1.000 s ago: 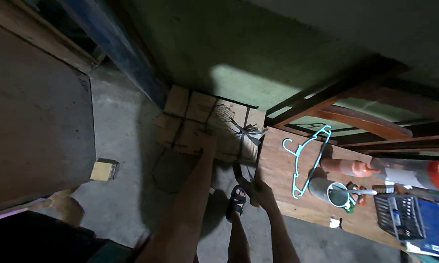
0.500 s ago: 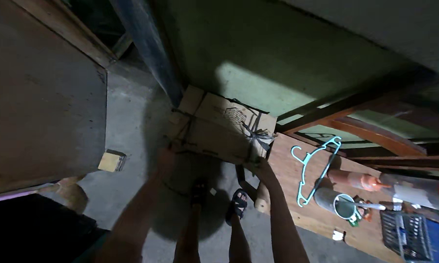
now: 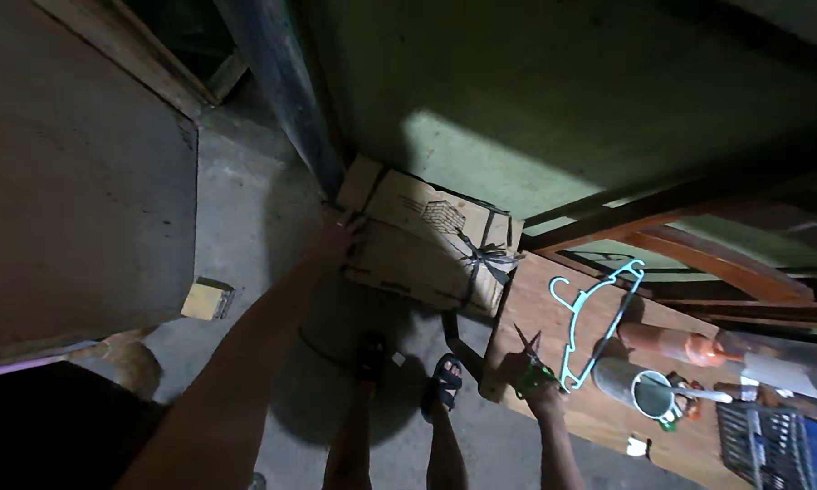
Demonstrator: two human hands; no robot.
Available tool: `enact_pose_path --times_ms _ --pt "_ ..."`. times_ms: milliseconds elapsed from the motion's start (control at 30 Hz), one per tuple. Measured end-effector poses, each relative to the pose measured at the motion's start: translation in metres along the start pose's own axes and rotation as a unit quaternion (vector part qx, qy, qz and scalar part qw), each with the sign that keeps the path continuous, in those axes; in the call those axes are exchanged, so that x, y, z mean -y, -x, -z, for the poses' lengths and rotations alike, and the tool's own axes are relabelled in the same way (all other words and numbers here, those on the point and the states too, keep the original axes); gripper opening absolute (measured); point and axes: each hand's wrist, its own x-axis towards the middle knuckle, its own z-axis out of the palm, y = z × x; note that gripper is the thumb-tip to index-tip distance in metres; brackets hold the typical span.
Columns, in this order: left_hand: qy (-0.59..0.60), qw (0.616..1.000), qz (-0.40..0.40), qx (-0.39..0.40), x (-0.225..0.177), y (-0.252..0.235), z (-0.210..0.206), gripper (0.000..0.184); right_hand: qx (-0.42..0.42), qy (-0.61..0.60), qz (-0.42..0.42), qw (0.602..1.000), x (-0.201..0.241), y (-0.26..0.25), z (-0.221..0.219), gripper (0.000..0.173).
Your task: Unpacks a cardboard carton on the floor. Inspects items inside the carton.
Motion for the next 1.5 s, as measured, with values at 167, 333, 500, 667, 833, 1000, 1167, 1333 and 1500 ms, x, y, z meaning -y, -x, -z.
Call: enact_pose_path --times_ms 167,333,500,667,833,1000,1167,1333,1500 --pt "-0.044 0.998 0.033 0.033 0.018 -0.009 0.019 0.054 0.07 -0.05 -0.004 0.996 -0.012 -0.003 0.001 0.095" --pt "-0.001 0.981 0.188 -0.056 0.078 0.01 0.046 0.05 0.085 -0.112 0.023 0.99 -0.022 -0.011 0.011 0.094" --pt "0.216 0.892 0.395 -0.048 0.08 -0.005 0.046 0.049 0.08 -0.036 0.026 0.996 -0.013 -0.016 0.021 0.087" --pt "0.096 0.952 0.209 -0.201 -0.012 -0.02 0.019 0.035 -0.059 -0.035 -0.091 0.994 0.017 -0.009 0.018 0.073" --pt "0.146 0.987 -0.024 0.066 -0.133 -0.026 -0.006 0.037 -0.089 0.045 -0.044 0.994 0.04 0.001 0.016 0.048" --pt "0.111 0.992 -0.052 0.005 -0.167 -0.051 -0.027 0.061 -0.094 -0.016 0.054 0.994 0.117 0.015 0.031 0.054" --pt "0.108 0.991 0.02 0.075 -0.163 -0.044 -0.043 0.072 -0.078 -0.018 0.195 0.978 0.203 -0.024 0.014 0.076" --pt "0.072 0.997 0.007 -0.006 -0.161 -0.051 -0.041 0.086 -0.047 -0.01 0.238 0.97 0.222 -0.046 0.011 0.045" --pt "0.109 0.984 0.059 0.127 -0.158 -0.03 0.036 0.067 -0.018 -0.007 0.279 0.96 0.199 -0.043 0.036 0.047"
